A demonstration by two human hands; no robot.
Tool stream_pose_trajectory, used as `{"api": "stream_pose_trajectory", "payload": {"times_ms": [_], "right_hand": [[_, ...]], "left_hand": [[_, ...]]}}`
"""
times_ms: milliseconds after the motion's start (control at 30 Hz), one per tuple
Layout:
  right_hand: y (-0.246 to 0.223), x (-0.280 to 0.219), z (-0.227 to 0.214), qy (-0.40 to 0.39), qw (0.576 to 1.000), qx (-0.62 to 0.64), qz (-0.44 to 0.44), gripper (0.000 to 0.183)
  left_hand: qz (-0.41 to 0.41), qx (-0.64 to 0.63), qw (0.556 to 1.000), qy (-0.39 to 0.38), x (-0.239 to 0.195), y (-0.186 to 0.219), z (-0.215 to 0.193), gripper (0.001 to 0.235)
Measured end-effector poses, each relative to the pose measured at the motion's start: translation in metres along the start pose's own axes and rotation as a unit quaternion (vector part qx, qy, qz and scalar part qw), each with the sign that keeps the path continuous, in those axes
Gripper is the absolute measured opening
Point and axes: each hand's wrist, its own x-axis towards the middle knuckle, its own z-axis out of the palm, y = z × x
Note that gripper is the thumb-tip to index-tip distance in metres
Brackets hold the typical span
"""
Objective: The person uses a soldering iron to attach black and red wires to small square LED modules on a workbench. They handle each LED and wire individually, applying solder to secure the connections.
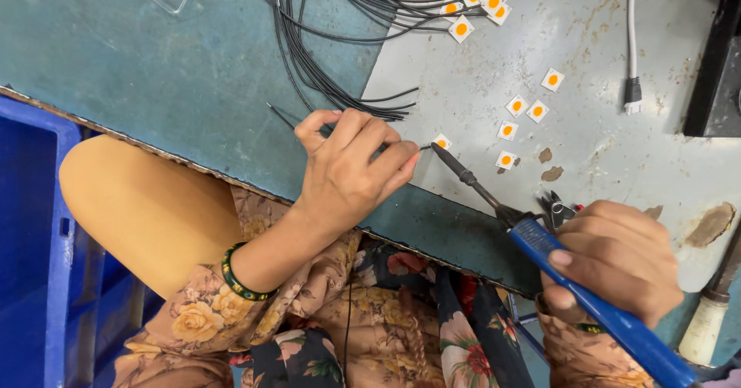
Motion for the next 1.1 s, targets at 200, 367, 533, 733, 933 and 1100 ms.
{"api": "stream_pose_trajectory", "payload": {"times_ms": [200,367,533,733,933,1100], "right_hand": [[0.022,0.005,0.022,0.172,0.979,0.028,-0.102,0.040],[0.001,-0.001,0.020,0.176,0.984,-0.024,0.022,0.044],[0.014,-0.002,0.021,0.187,0.982,-0.014,-0.033,0.043],[0.009,0.002,0.020,0.139,0.990,-0.016,-0.018,0.043],[0.004,0.004,0.022,0.125,0.992,-0.017,0.007,0.044],[0.006,0.002,0.021,0.116,0.993,-0.017,0.003,0.045]], "left_hand": [[0.002,0.001,1.000,0.005,0.000,-0.001,0.000,0.014],[0.000,0.000,1.000,0.009,0.000,-0.001,0.001,0.015],[-0.004,-0.005,1.000,0.008,0.001,0.000,0.000,0.015],[-0.005,-0.008,1.000,0.006,0.001,0.000,-0.001,0.015],[-0.005,-0.005,1.000,0.008,0.001,0.000,0.000,0.015],[-0.006,-0.007,1.000,0.009,0.002,0.000,0.000,0.014]]}}
